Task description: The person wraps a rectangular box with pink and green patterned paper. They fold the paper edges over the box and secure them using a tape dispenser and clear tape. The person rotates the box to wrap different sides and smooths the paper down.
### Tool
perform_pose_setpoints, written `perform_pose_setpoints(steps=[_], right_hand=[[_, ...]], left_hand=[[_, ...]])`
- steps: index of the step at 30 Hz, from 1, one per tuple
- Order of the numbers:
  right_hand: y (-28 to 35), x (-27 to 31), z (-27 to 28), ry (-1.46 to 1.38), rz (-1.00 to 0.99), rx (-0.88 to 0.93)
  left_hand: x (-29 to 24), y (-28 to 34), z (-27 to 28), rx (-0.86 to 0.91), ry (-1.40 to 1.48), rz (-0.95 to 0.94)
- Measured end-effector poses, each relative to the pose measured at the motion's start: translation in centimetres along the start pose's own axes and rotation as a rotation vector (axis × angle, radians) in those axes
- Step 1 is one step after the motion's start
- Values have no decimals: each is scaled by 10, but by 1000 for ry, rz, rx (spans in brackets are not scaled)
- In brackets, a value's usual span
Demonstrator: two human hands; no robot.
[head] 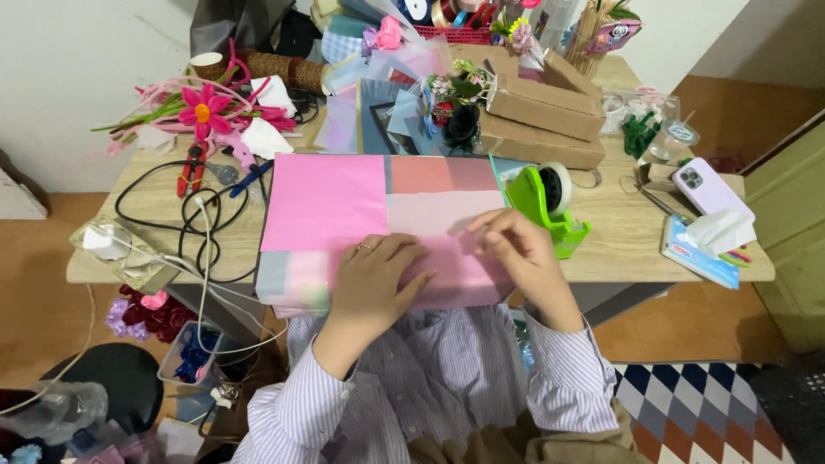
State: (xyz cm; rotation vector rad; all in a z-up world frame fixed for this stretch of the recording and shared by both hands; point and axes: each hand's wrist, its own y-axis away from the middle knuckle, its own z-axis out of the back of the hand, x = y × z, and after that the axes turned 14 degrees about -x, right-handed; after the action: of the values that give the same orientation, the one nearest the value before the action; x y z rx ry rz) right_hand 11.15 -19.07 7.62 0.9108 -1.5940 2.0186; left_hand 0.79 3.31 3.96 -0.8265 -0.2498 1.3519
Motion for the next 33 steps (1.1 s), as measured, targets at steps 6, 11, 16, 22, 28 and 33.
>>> perform_pose_setpoints(steps=[6, 11, 16, 22, 28, 33], right_hand=[[-14, 4, -35, 267, -215, 220], [-19, -2, -34, 303, -245, 294], [-21, -5, -34, 267, -233, 312], [-19, -14, -31, 307, -238, 329], [-19, -10, -33, 342, -210, 327], [-19, -7, -33, 324, -221, 319]], left_hand=[[3, -13, 10, 22, 118, 103], [-4, -20, 15, -28, 170, 178], [-1, -25, 7, -71, 192, 268], [5, -24, -7, -137, 132, 277], [3, -24, 0, -130, 175, 297], [1, -25, 4, -130, 268, 353]])
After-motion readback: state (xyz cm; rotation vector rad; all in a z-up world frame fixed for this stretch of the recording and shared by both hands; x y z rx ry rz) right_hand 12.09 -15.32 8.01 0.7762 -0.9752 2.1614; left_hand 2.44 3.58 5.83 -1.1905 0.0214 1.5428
